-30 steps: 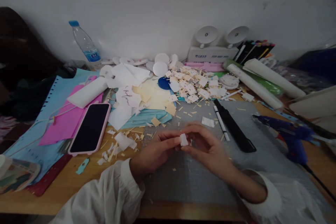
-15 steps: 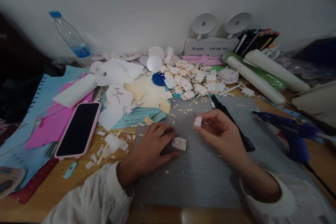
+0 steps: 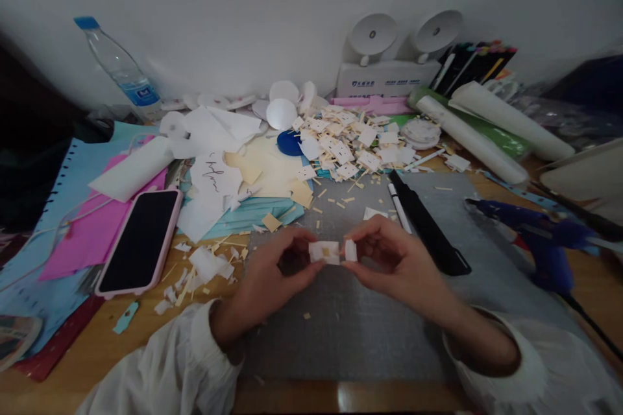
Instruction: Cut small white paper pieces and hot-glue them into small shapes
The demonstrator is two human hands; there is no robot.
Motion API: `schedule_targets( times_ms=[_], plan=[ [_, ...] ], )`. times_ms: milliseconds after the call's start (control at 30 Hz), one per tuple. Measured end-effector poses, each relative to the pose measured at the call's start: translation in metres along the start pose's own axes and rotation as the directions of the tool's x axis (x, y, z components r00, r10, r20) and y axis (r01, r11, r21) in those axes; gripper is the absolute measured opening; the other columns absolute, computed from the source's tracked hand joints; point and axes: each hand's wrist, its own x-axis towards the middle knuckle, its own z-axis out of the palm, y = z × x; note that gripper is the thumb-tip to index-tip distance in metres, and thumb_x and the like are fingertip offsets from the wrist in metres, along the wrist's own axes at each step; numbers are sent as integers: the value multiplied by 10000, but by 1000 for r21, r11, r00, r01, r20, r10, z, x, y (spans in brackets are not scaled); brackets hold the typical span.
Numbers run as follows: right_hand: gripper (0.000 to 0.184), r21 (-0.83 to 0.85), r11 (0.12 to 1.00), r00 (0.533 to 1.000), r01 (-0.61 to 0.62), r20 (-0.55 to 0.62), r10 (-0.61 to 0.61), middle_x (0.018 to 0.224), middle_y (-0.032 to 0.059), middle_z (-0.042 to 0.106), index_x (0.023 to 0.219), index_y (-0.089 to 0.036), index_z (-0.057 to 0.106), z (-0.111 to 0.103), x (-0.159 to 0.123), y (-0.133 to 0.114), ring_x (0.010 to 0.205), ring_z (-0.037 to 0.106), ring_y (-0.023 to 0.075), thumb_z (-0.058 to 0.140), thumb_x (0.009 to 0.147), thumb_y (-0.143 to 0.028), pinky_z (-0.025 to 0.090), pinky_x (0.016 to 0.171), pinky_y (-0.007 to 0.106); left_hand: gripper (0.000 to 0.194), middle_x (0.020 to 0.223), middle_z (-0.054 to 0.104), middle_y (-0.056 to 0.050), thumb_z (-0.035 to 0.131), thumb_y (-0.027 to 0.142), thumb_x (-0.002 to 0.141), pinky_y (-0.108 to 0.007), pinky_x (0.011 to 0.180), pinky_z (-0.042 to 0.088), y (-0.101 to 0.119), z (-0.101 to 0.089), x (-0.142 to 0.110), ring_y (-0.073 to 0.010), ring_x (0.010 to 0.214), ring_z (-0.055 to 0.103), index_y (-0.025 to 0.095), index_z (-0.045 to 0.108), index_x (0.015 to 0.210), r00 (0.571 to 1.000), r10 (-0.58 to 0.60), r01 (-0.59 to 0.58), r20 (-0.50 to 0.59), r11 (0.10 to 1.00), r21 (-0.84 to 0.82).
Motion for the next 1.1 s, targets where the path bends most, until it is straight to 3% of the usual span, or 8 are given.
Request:
schedule_targets(
  times_ms=[267,567,733,1100],
  plan=[
    [239,-125,991,995,53,92,-41,843,-5,620,971,-230,590,4,-3,8,687,591,103,657,761,-137,522,632,234,209,735,536,14,651,244,789,-211,590,405,4,1,0,-103,646,499,177,566,968,1000,-15,15,5,994,-105],
    [246,-325,940,989,106,131,-66,823,-11,600,998,-205,608,5,0,10,705,572,94,625,779,-96,483,650,221,208,875,614,-32,658,184,760,-250,742,489,6,4,0,-133,801,599,155,575,949,999,-18,13,-30,987,-159],
    [229,-384,914,987,128,140,-80,800,-16,589,981,-209,607,5,1,10,704,562,96,621,788,-87,468,642,221,196,907,641,-41,653,170,763,-262,792,503,6,5,0,-142,850,629,156,571,941,1000,-13,15,7,973,-231],
    [258,-460,868,974,187,205,-101,887,12,599,1063,-234,569,5,-4,17,799,575,133,557,840,-106,484,700,257,217,894,596,-21,670,195,759,-251,760,481,4,7,-1,-130,828,589,170,554,941,1000,-16,13,-11,979,-202]
  ],
)
